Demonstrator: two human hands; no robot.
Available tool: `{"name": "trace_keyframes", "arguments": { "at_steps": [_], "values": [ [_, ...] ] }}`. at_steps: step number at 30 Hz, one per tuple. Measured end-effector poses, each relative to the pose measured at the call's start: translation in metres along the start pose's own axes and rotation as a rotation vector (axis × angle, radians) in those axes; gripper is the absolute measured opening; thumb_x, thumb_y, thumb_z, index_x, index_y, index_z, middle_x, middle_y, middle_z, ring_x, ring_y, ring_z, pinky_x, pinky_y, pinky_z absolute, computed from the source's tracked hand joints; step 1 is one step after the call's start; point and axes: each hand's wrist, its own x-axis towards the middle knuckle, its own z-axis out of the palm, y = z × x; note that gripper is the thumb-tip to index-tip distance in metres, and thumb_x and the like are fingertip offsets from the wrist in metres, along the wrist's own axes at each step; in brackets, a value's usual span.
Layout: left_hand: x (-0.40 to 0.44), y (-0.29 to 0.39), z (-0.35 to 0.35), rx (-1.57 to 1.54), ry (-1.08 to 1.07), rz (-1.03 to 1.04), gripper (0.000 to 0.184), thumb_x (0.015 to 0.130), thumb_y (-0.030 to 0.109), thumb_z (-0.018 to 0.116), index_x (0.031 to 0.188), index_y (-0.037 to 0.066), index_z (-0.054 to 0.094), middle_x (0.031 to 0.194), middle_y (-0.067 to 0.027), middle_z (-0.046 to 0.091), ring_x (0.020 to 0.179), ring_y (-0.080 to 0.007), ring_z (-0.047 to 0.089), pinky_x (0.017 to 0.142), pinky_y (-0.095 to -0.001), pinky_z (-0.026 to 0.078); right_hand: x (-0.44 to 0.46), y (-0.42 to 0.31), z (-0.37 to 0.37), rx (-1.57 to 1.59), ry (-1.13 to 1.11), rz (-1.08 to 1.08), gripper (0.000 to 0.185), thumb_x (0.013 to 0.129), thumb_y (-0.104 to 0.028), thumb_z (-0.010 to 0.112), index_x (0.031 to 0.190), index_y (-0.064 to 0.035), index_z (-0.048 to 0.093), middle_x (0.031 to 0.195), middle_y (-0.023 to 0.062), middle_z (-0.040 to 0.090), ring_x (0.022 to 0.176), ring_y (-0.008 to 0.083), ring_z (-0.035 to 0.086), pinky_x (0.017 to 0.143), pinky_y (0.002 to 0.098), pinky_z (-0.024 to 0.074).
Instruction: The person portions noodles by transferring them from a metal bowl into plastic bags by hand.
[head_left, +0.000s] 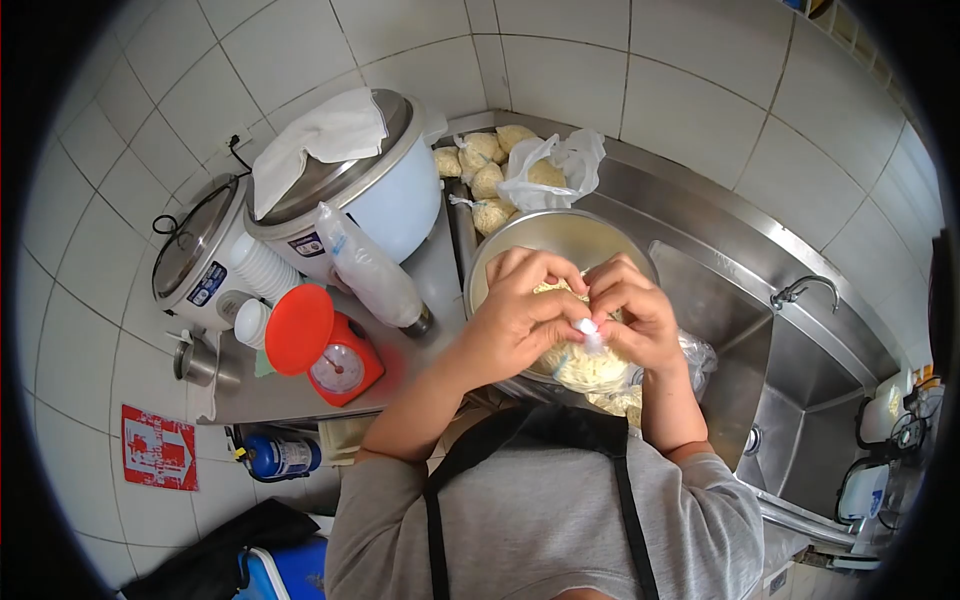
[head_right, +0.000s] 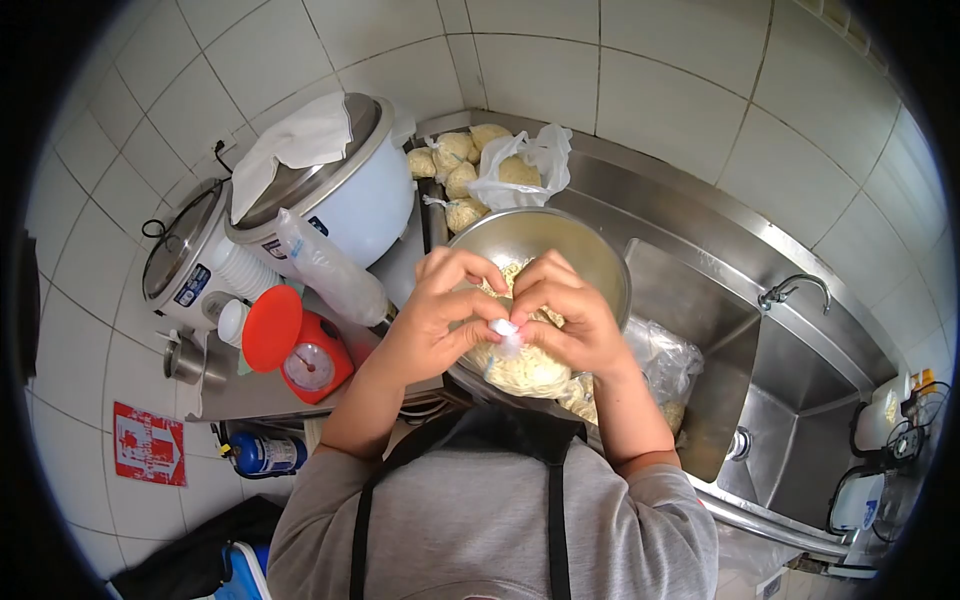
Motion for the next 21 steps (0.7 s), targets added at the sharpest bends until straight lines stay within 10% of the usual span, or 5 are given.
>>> {"name": "trace_keyframes", "arguments": {
  "at_steps": [10,16,21],
  "values": [
    [-0.016,-0.027,0.024,0.029,0.367,-0.186,0.014,0.071,-0.003,0.059,0.076,0.009,0.056,0.075,-0.0006,0.06,0.072,-0.0164,0.054,0.082,-0.0315,0.031,0.012,-0.002,0.035,-0.518,0.128,-0.095,0.017,0.066,-0.007,0.072,0.074,-0.004,0.057,0.072,0.006,0.055,0.067,0.0226,0.05,0.06,0.0318,0.0398],
    [-0.024,-0.031,0.024,-0.15,0.407,-0.208,0.015,0.07,-0.007,0.058,0.075,0.007,0.055,0.073,-0.001,0.059,0.069,-0.0174,0.053,0.076,-0.0288,0.034,0.005,0.021,0.028,0.217,0.158,0.25,0.016,0.065,-0.008,0.073,0.077,-0.0035,0.064,0.075,0.0046,0.061,0.07,0.0181,0.052,0.063,0.0292,0.0405],
    [-0.028,-0.026,0.019,-0.214,0.303,-0.145,0.014,0.073,-0.005,0.058,0.076,0.008,0.055,0.075,-0.0018,0.06,0.069,-0.0167,0.054,0.08,-0.029,0.035,0.014,0.018,0.025,-0.002,0.028,0.159,0.01,0.068,-0.01,0.073,0.072,-0.0056,0.066,0.072,0.0035,0.061,0.071,0.0167,0.052,0.066,0.0286,0.0398]
  ]
}}
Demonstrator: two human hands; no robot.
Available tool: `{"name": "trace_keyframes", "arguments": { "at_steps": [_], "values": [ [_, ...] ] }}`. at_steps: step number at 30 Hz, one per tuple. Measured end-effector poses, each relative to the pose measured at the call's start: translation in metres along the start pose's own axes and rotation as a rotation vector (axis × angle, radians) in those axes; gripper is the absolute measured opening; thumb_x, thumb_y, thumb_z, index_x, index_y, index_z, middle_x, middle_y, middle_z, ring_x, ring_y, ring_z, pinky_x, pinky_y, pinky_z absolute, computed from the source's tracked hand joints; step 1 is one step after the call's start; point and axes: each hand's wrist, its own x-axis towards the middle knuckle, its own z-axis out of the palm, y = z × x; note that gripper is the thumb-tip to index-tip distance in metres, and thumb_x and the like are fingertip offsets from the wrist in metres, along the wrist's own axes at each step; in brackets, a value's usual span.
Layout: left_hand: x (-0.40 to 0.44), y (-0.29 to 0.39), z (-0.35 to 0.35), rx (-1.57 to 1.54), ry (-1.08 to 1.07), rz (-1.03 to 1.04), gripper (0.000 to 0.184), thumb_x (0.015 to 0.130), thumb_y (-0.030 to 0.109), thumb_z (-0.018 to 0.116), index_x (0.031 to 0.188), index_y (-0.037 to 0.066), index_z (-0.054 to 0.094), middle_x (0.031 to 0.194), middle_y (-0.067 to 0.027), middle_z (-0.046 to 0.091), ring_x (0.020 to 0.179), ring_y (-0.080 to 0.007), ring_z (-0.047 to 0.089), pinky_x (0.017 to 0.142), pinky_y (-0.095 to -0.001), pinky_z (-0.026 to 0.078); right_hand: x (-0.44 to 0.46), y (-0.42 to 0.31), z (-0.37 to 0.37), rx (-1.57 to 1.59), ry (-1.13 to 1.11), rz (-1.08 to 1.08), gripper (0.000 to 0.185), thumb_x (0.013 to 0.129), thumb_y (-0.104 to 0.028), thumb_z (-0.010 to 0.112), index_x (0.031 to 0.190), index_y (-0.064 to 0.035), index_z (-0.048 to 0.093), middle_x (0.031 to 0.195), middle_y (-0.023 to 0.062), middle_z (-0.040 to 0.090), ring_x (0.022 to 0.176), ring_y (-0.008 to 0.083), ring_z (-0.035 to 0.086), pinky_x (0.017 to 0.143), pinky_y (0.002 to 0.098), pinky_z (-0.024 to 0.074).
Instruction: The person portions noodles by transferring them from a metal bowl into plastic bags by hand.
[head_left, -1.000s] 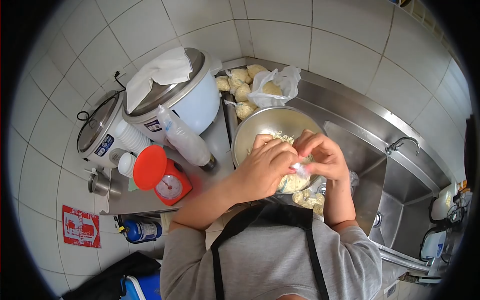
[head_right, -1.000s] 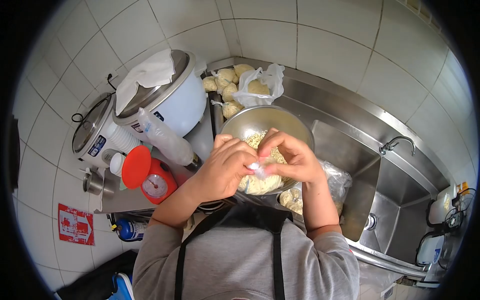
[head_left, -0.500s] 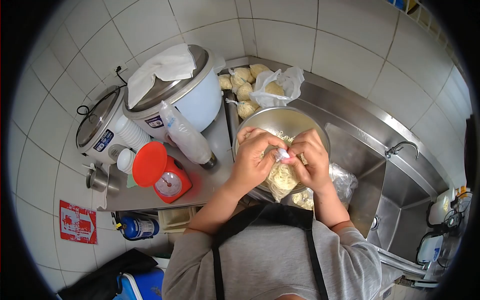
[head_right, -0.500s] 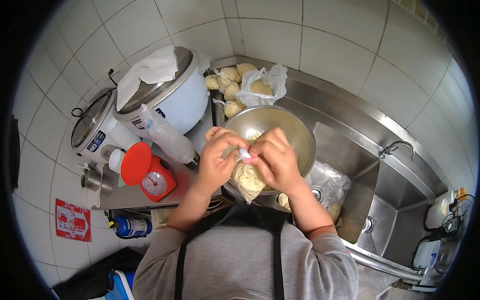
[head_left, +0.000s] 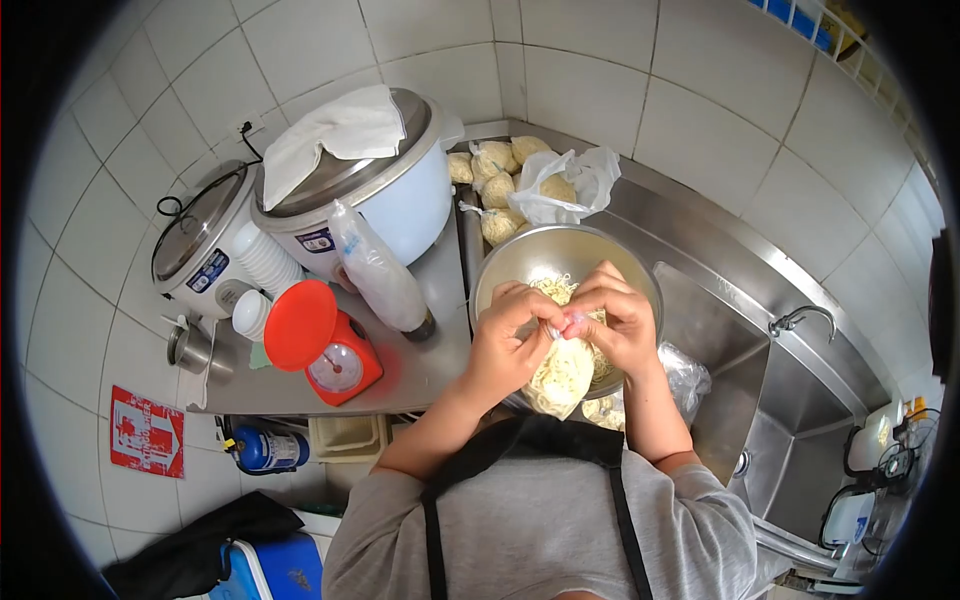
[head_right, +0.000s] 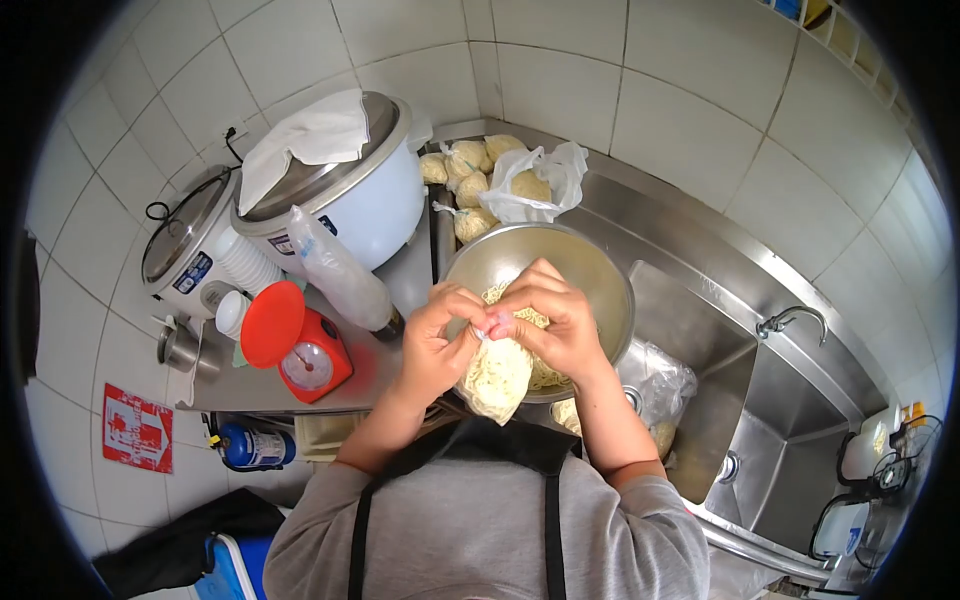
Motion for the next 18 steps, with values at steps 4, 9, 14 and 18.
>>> {"name": "trace_keyframes", "arguments": {
  "at_steps": [4,9,14,18],
  "values": [
    [-0.003,-0.009,-0.002,-0.16,-0.036,0.0,0.013,0.074,-0.005,0.058,0.076,0.008,0.055,0.077,-0.0017,0.06,0.071,-0.0158,0.054,0.088,-0.0318,0.033,0.0,0.0,0.002,-0.042,0.029,-0.033,0.008,0.071,-0.01,0.07,0.071,-0.0057,0.063,0.069,0.0038,0.059,0.069,0.0177,0.051,0.065,0.0291,0.0394],
    [-0.01,-0.022,0.003,-0.321,0.0,-0.036,0.014,0.076,0.001,0.064,0.076,0.007,0.051,0.083,-0.0031,0.057,0.08,-0.0125,0.052,0.102,-0.0391,0.024,0.012,-0.004,0.007,-0.153,0.076,-0.117,0.007,0.072,-0.005,0.066,0.072,-0.0054,0.06,0.068,0.0053,0.057,0.066,0.02,0.05,0.064,0.0296,0.0393],
    [-0.021,-0.024,0.023,-0.363,0.156,-0.198,0.011,0.081,0.004,0.063,0.08,0.005,0.052,0.083,-0.0039,0.055,0.075,-0.0117,0.051,0.084,-0.0277,0.037,0.017,-0.004,0.013,-0.195,0.047,-0.156,0.006,0.069,0.001,0.061,0.071,-0.0042,0.058,0.068,0.0062,0.055,0.065,0.021,0.049,0.062,0.0301,0.0388],
    [-0.022,-0.024,0.023,-0.26,0.116,-0.254,0.011,0.085,0.011,0.059,0.084,0.001,0.055,0.081,-0.006,0.056,0.074,-0.0169,0.054,0.07,-0.0287,0.042,0.018,0.002,0.017,-0.12,0.062,-0.122,0.006,0.069,0.002,0.06,0.07,-0.0034,0.058,0.067,0.0069,0.055,0.065,0.0211,0.048,0.062,0.0301,0.0386]
  ]
}}
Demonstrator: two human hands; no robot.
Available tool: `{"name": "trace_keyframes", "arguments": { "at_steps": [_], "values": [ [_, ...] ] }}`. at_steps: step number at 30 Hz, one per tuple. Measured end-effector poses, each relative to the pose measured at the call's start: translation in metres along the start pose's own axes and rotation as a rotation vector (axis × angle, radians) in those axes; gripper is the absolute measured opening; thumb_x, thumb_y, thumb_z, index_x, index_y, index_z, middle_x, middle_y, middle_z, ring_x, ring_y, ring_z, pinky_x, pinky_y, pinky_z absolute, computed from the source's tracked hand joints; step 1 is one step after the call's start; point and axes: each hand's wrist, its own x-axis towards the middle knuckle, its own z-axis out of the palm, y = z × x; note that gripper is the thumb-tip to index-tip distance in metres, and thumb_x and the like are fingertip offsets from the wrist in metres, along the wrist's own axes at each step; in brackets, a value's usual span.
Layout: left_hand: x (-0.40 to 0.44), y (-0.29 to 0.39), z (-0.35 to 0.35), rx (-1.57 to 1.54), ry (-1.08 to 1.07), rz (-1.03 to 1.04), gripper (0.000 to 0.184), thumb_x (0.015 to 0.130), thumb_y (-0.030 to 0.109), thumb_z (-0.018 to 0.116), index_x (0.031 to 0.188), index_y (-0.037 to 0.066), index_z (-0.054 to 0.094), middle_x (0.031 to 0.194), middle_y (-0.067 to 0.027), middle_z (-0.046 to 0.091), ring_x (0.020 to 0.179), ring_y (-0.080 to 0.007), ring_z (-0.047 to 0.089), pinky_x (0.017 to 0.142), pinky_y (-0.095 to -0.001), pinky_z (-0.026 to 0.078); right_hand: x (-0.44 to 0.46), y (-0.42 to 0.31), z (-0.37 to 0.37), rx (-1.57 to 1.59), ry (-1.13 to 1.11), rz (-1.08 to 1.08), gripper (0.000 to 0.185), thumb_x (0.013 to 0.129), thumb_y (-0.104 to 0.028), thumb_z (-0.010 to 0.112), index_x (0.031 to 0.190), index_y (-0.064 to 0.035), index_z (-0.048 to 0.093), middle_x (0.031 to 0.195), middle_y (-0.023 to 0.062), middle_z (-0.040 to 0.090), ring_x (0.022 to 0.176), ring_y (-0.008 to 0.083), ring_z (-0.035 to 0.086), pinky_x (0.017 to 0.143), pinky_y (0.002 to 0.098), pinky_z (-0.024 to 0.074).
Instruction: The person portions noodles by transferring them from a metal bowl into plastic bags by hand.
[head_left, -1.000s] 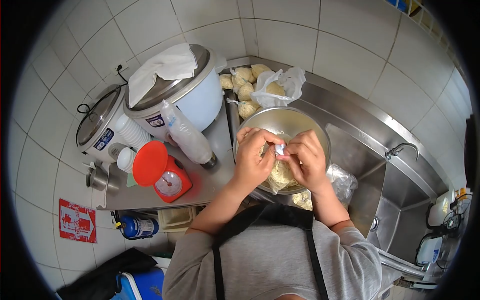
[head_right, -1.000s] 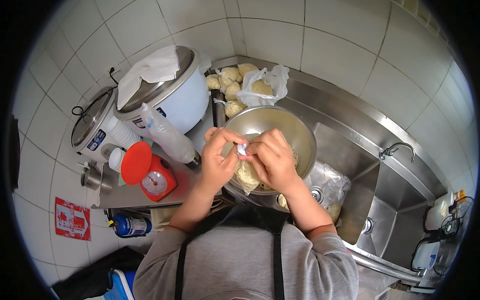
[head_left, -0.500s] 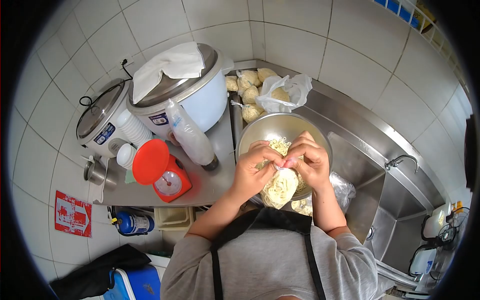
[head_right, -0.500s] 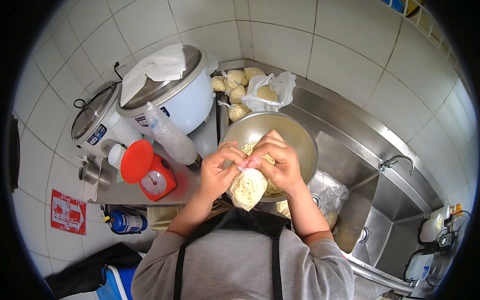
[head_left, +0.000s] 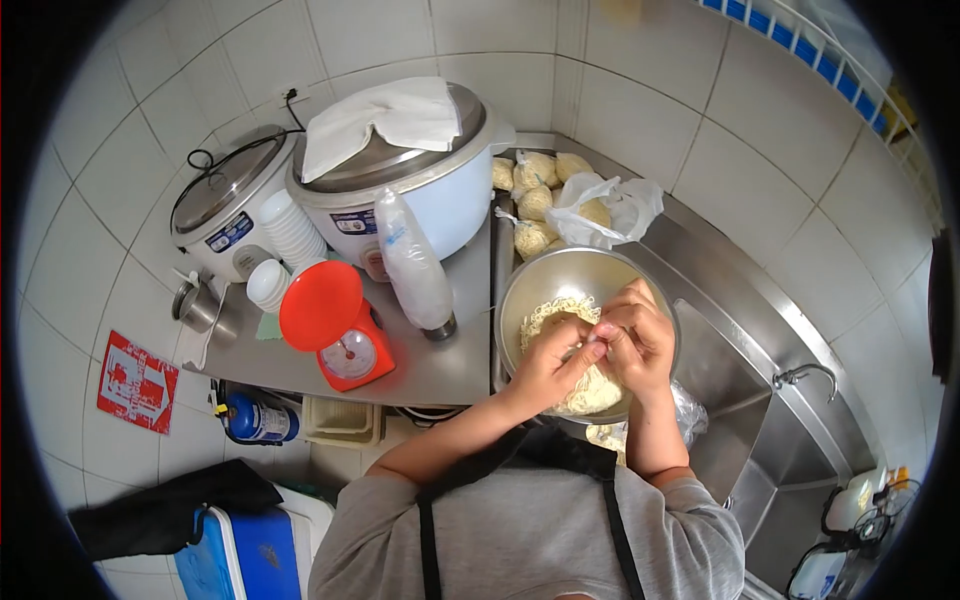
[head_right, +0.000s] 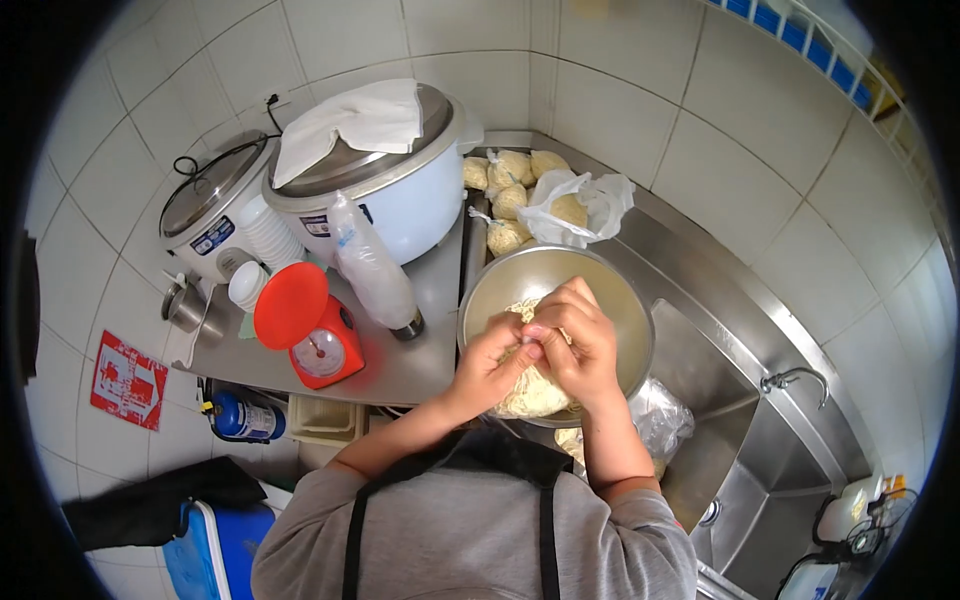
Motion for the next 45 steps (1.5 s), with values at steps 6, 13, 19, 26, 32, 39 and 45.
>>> {"name": "trace_keyframes", "arguments": {
  "at_steps": [6,13,19,26,32,39,45],
  "values": [
    [-0.009,-0.038,-0.027,0.169,-0.019,-0.162,0.031,0.091,0.022,0.051,0.114,0.001,0.05,0.102,-0.0126,0.054,0.096,-0.0244,0.052,0.087,-0.0332,0.04,0.015,0.054,0.003,0.033,0.011,0.419,0.009,0.077,-0.002,0.062,0.073,-0.0001,0.054,0.066,0.0036,0.053,0.065,0.0121,0.047,0.062,0.0256,0.0388],
    [-0.042,-0.031,-0.098,0.366,0.039,-0.29,0.034,0.091,0.02,0.05,0.122,0.007,0.047,0.122,-0.0093,0.05,0.114,-0.0227,0.045,0.095,-0.0348,0.035,0.162,0.198,0.027,-0.353,0.131,0.292,0.019,0.079,-0.015,0.063,0.076,-0.0007,0.051,0.059,0.0128,0.05,0.054,0.0206,0.047,0.054,0.0326,0.0404],
    [-0.081,-0.03,-0.127,0.299,0.174,-0.404,0.026,0.09,0.018,0.051,0.112,0.006,0.054,0.112,-0.0074,0.057,0.103,-0.0188,0.053,0.089,-0.0327,0.039,0.2,0.303,0.045,-0.605,0.236,0.437,0.012,0.078,-0.011,0.061,0.076,-0.0002,0.054,0.069,0.0159,0.059,0.062,0.0299,0.057,0.058,0.0384,0.0437],
    [-0.098,-0.036,-0.155,0.441,0.462,-0.262,0.03,0.083,0.011,0.059,0.111,0.001,0.052,0.11,-0.0103,0.056,0.097,-0.019,0.054,0.086,-0.0305,0.041,0.163,0.18,0.111,-0.056,-0.017,0.174,0.011,0.076,-0.006,0.063,0.085,-0.0044,0.058,0.085,0.0104,0.06,0.075,0.027,0.058,0.067,0.0366,0.0466],
    [-0.05,-0.075,-0.163,0.91,0.667,-0.111,0.092,0.064,0.019,0.078,0.133,-0.002,0.021,0.131,-0.0241,0.032,0.12,-0.037,0.035,0.099,-0.0425,0.031,0.131,0.049,0.152,-0.259,-0.595,-0.791,0.032,0.069,-0.002,0.057,0.098,-0.0124,0.061,0.111,0.0079,0.053,0.108,0.0262,0.049,0.091,0.0382,0.0377],
    [-0.037,-0.124,-0.16,0.772,0.807,-0.153,0.107,0.058,0.025,0.083,0.135,-0.004,0.014,0.131,-0.0285,0.032,0.12,-0.0405,0.036,0.101,-0.0432,0.031,0.154,0.035,0.157,-0.324,-0.725,-0.616,0.019,0.068,-0.003,0.059,0.087,-0.0031,0.059,0.089,0.0047,0.056,0.095,0.0244,0.052,0.078,0.0381,0.0431],
    [-0.044,-0.139,-0.167,0.737,0.808,-0.267,0.101,0.058,0.026,0.082,0.132,-0.004,0.02,0.125,-0.0293,0.04,0.114,-0.0413,0.043,0.095,-0.0423,0.036,0.155,0.033,0.158,-0.283,-0.68,-0.787,0.013,0.066,-0.001,0.062,0.078,-0.0057,0.058,0.085,0.0048,0.055,0.086,0.0252,0.052,0.07,0.035,0.0449]
  ]
}}
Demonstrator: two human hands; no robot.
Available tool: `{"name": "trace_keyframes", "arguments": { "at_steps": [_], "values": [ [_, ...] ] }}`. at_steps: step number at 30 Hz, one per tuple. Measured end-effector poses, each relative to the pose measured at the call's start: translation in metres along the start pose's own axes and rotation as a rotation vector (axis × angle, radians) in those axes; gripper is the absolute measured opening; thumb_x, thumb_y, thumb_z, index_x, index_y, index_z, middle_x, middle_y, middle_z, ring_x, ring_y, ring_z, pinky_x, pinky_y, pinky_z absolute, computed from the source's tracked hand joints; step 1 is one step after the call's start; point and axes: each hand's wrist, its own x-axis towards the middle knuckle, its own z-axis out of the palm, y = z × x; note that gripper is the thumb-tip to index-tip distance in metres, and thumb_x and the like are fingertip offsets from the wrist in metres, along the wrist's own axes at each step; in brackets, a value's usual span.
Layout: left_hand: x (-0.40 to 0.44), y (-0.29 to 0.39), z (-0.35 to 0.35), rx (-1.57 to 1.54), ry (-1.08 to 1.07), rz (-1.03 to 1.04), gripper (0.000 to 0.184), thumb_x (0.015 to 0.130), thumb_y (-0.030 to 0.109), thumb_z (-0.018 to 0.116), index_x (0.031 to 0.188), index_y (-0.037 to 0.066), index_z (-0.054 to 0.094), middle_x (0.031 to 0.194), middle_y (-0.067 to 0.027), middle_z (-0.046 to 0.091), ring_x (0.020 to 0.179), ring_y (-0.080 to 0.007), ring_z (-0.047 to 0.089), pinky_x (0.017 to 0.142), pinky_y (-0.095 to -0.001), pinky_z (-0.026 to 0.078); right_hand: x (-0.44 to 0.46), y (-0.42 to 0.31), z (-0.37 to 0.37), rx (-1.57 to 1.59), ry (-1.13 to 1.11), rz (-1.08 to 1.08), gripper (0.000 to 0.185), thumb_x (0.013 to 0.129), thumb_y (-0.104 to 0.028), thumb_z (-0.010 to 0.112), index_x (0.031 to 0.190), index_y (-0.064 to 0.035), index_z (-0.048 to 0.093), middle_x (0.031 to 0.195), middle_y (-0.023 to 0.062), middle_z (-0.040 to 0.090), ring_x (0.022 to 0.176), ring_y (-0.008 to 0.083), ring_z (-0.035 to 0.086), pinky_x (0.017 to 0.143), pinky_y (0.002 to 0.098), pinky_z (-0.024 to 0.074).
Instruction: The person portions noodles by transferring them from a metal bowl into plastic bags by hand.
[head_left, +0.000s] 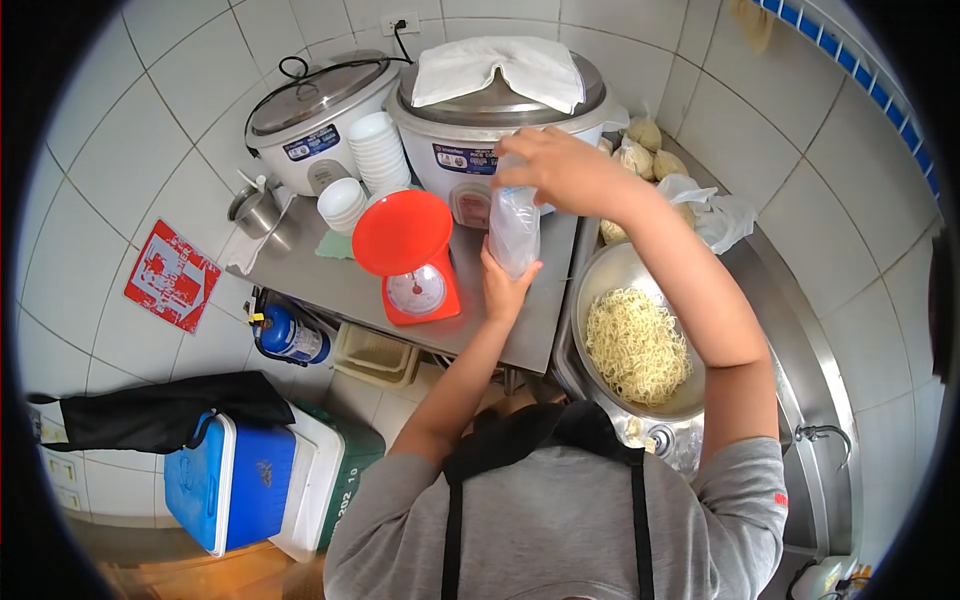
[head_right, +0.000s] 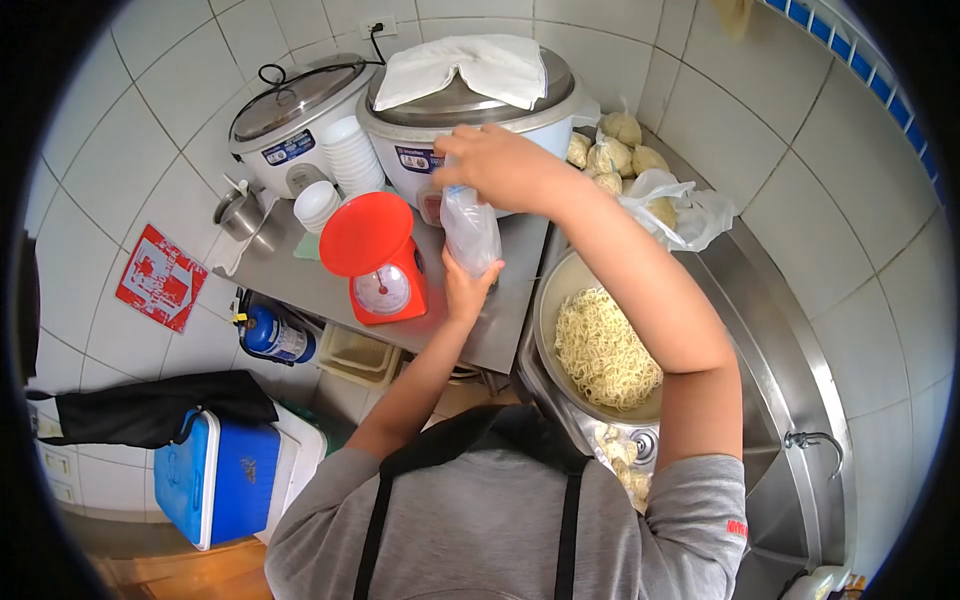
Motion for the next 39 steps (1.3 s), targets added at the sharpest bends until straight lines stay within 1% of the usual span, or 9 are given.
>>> {"name": "trace_keyframes", "arguments": {
  "at_steps": [5,18,22,25,29,31,34,37,39],
  "values": [
    [-0.001,0.001,0.003,-0.001,0.024,0.022,0.098,0.058,0.027,0.082,0.129,-0.004,0.022,0.124,-0.0292,0.04,0.113,-0.0412,0.043,0.094,-0.0426,0.037,0.0,0.011,0.019,0.118,-0.079,0.117,0.008,0.066,0.0,0.062,0.069,-0.0047,0.057,0.082,0.0036,0.056,0.084,0.0263,0.052,0.068,0.0358,0.0447],
    [0.004,-0.012,0.006,0.02,0.036,0.014,0.095,0.054,0.032,0.084,0.124,-0.006,0.031,0.119,-0.0259,0.045,0.109,-0.0398,0.046,0.092,-0.0423,0.038,-0.002,0.005,0.032,0.358,0.404,0.435,0.002,0.081,-0.001,0.053,0.082,-0.0005,0.052,0.073,0.0095,0.055,0.065,0.0223,0.051,0.061,0.0308,0.042],
    [0.004,-0.01,0.005,0.027,0.012,-0.005,0.095,0.055,0.036,0.083,0.123,-0.006,0.032,0.117,-0.0267,0.046,0.109,-0.0398,0.045,0.094,-0.0422,0.036,0.006,0.02,-0.008,0.496,0.771,0.846,0.008,0.085,-0.006,0.05,0.086,-0.002,0.056,0.08,0.0092,0.06,0.072,0.0212,0.058,0.064,0.0328,0.0461],
    [0.004,-0.01,0.004,0.072,0.072,0.112,0.096,0.056,0.039,0.081,0.124,-0.006,0.03,0.122,-0.0277,0.04,0.112,-0.04,0.042,0.096,-0.0462,0.033,-0.017,0.047,-0.051,0.886,1.137,0.701,0.017,0.091,-0.018,0.05,0.094,-0.0023,0.057,0.081,0.0024,0.058,0.074,0.0119,0.055,0.066,0.0281,0.0454],
    [-0.017,0.044,-0.022,0.186,0.287,0.476,0.087,0.067,0.035,0.075,0.127,-0.005,0.027,0.131,-0.0261,0.028,0.116,-0.0367,0.039,0.097,-0.0484,0.031,-0.08,0.028,-0.09,0.894,1.222,0.725,0.014,0.091,-0.016,0.051,0.096,-0.0035,0.054,0.086,0.002,0.058,0.075,0.0117,0.056,0.067,0.0279,0.0476],
    [-0.024,0.078,-0.036,-0.003,0.244,0.699,0.078,0.074,0.031,0.071,0.128,-0.003,0.026,0.135,-0.0236,0.022,0.118,-0.0333,0.038,0.096,-0.0474,0.032,-0.125,0.025,-0.088,0.922,1.222,0.784,0.013,0.09,-0.015,0.052,0.097,-0.0046,0.054,0.088,0.0014,0.057,0.074,0.0109,0.055,0.065,0.0269,0.0476],
    [-0.011,0.148,-0.037,-0.584,-0.008,0.662,0.062,0.082,0.018,0.063,0.128,-0.001,0.026,0.128,-0.0191,0.036,0.112,-0.0259,0.044,0.093,-0.0383,0.037,-0.192,0.01,-0.07,0.94,1.199,0.933,0.012,0.09,-0.015,0.052,0.097,-0.0055,0.055,0.087,0.0004,0.057,0.073,0.0094,0.054,0.066,0.0236,0.046],
    [-0.012,0.187,-0.044,-0.941,-0.699,0.126,0.052,0.084,0.01,0.061,0.125,0.001,0.031,0.112,-0.0118,0.052,0.101,-0.0178,0.052,0.087,-0.0303,0.041,-0.252,-0.001,-0.046,0.889,1.121,1.093,0.011,0.09,-0.013,0.051,0.098,-0.0065,0.055,0.088,0.0,0.056,0.075,0.009,0.054,0.068,0.021,0.0443],
    [-0.012,0.179,-0.022,-0.82,-0.688,0.064,0.029,0.082,0.006,0.062,0.108,0.0,0.05,0.089,-0.0049,0.061,0.081,-0.0094,0.056,0.075,-0.0231,0.045,-0.27,-0.019,-0.041,0.841,1.03,1.214,0.012,0.089,-0.01,0.051,0.1,-0.0073,0.056,0.089,0.0,0.056,0.077,0.0091,0.054,0.069,0.0198,0.0429]
  ]
}}
